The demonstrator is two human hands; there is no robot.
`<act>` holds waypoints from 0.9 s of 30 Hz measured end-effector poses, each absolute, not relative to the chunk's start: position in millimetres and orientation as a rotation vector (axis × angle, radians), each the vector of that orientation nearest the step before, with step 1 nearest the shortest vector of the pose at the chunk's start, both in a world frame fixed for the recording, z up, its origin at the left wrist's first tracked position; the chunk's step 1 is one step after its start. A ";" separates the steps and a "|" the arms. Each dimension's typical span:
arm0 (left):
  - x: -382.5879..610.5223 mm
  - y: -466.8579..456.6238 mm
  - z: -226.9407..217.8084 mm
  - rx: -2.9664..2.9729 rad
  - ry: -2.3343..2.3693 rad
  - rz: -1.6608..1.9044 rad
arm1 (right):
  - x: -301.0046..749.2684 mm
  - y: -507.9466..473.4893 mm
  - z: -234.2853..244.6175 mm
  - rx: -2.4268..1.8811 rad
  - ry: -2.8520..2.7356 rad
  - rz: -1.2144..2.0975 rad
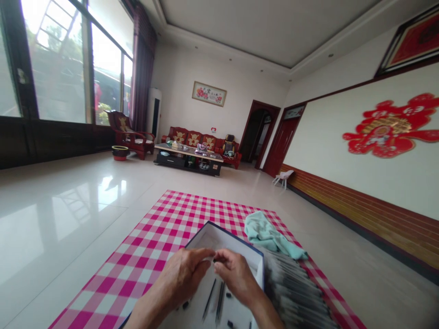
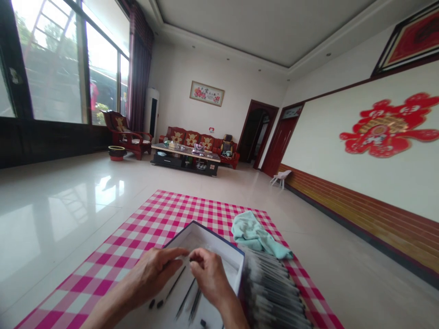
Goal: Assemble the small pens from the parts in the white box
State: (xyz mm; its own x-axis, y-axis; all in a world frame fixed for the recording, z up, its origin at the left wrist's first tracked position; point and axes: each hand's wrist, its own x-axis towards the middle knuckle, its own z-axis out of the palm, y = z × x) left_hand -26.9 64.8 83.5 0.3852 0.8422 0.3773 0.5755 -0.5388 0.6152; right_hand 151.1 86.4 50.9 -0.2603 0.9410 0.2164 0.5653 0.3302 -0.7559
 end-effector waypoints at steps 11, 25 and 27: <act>-22.7 65.0 74.5 2.272 1.248 0.915 | 147.7 63.4 55.0 -1.026 -1.419 1.091; -21.8 66.4 72.9 2.283 1.246 0.901 | 146.9 62.0 55.0 -1.001 -1.452 1.080; -21.4 66.8 72.6 2.297 1.248 0.901 | 146.4 63.2 53.3 -1.002 -1.451 1.082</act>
State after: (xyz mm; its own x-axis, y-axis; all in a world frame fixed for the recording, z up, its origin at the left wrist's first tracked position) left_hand -21.4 66.8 72.6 0.4016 0.8435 0.3565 0.6039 -0.5366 0.5894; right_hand 146.4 63.2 53.3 -0.1309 0.9614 0.2419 0.0421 0.2492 -0.9675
